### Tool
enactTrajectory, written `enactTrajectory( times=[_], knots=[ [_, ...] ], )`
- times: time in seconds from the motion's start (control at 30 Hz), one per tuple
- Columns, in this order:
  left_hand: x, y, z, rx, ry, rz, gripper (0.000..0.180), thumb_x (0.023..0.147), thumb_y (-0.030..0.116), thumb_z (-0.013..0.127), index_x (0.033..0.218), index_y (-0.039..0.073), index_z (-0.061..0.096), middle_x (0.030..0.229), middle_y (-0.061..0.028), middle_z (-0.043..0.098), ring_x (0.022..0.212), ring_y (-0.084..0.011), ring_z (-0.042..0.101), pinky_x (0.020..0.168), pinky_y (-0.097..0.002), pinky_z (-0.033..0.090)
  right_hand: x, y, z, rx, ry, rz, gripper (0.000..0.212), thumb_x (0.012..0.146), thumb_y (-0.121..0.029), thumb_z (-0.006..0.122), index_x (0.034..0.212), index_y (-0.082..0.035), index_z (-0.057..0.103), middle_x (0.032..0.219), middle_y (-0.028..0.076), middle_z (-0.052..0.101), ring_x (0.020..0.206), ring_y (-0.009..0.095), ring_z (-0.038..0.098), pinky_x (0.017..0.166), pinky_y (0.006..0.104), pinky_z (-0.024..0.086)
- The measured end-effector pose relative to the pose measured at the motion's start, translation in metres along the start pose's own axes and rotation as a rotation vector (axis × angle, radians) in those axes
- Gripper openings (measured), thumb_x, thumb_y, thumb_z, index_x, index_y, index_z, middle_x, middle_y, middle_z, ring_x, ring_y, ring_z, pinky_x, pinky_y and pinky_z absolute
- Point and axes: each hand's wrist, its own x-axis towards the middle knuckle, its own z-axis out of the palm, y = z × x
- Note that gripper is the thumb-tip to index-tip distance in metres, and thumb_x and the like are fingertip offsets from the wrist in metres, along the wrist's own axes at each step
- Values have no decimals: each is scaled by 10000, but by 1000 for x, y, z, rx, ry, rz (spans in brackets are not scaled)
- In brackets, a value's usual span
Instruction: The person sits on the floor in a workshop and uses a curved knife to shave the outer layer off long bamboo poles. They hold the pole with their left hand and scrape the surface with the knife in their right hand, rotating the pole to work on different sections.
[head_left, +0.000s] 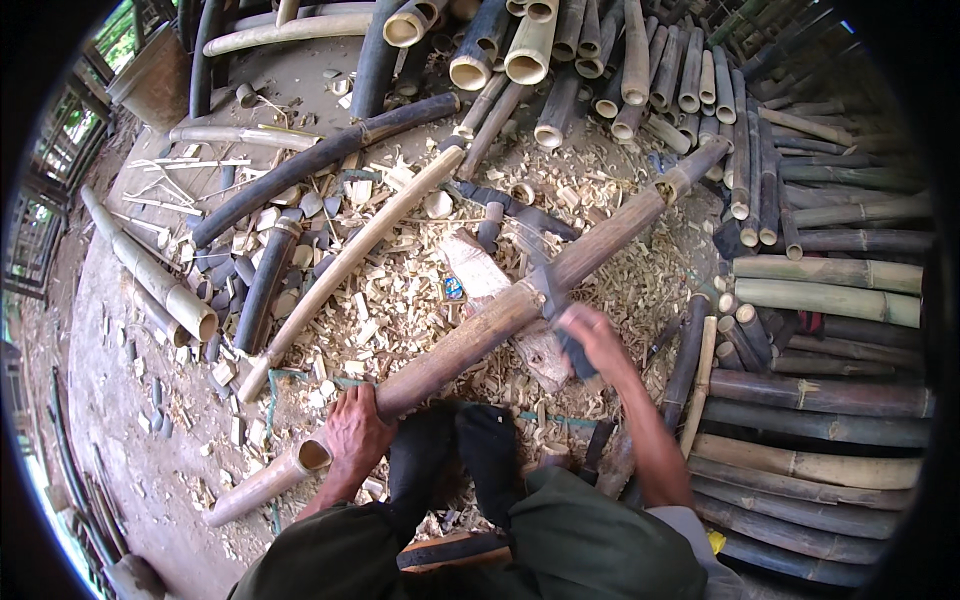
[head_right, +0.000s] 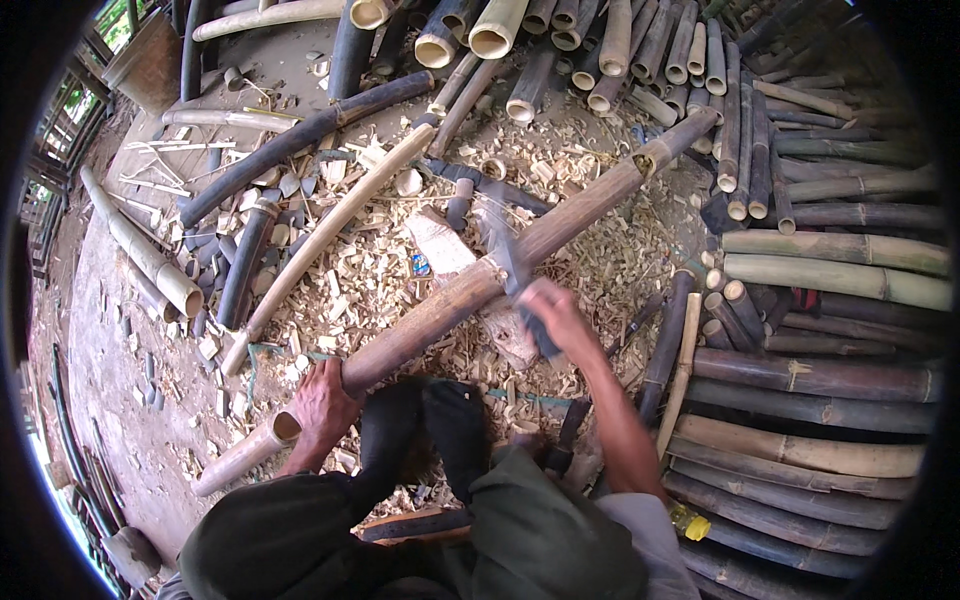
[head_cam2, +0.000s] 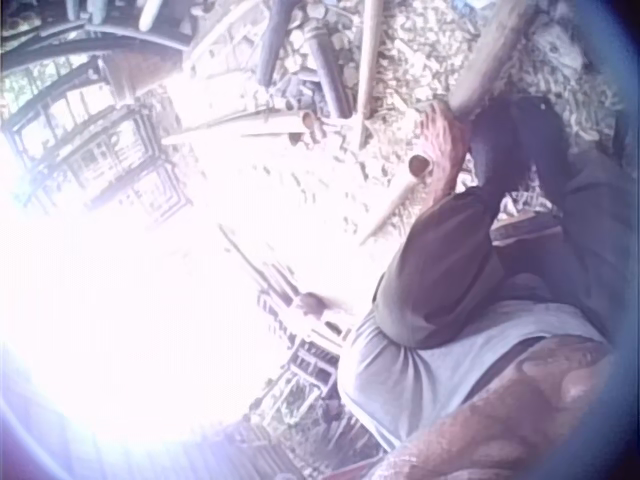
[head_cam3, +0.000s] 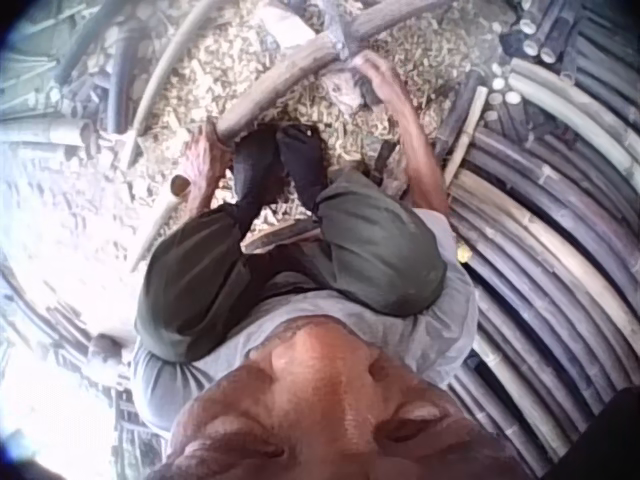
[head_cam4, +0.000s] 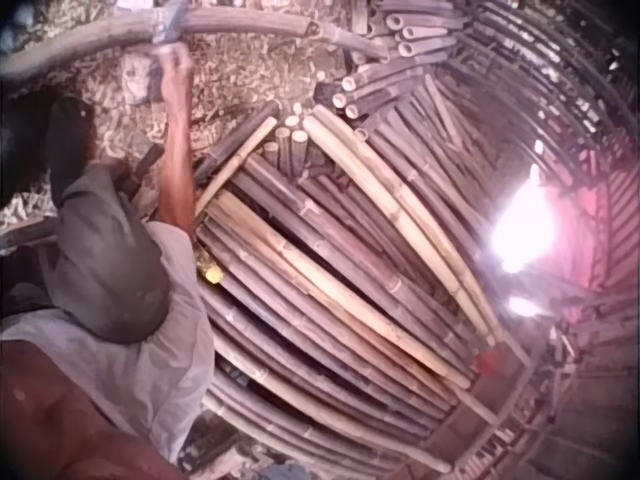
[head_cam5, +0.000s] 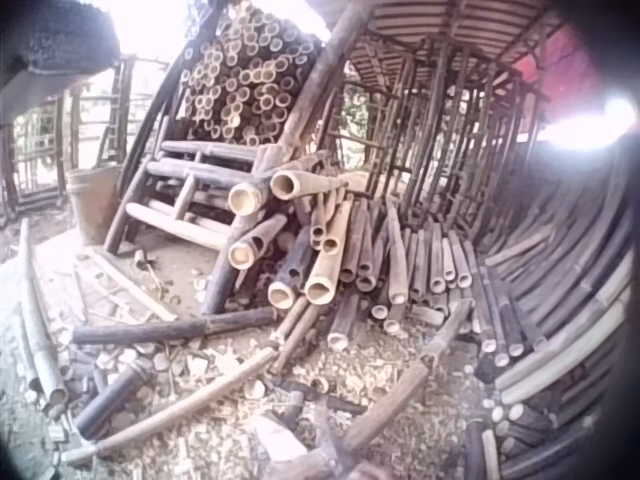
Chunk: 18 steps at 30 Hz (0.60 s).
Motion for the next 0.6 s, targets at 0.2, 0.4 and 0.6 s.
enactTrajectory(
  times=[0.2, 0.4, 0.6],
  knots=[
    [-1, 0, -1, -14, -2, -13, 409, 723, 219, 818, 1042, 52, 625, 1010, -154, 681, 1022, -370, 676, 931, -487, 503, 4, -11, 1, 69, 77, 50, 248, 1108, -284, 569, 1137, -47, 635, 769, 69, 675, 520, 126, 632, 440, 297, 536],
    [-1, -3, -2, 10, -50, -41, 451, 722, 225, 827, 1088, 49, 631, 1031, -159, 685, 1035, -375, 677, 941, -489, 508, 9, -11, 0, 151, 119, 53, 264, 1109, -305, 570, 1130, -55, 651, 786, 63, 684, 530, 114, 627, 459, 270, 539],
    [-1, -6, -2, -3, -51, -33, 528, 697, 261, 881, 1117, 57, 633, 1050, -152, 687, 1051, -373, 680, 931, -494, 523, -2, -2, 19, -69, -340, 128, 281, 1100, -273, 583, 1206, -18, 635, 811, 96, 710, 574, 127, 658, 508, 272, 562]
  ],
)
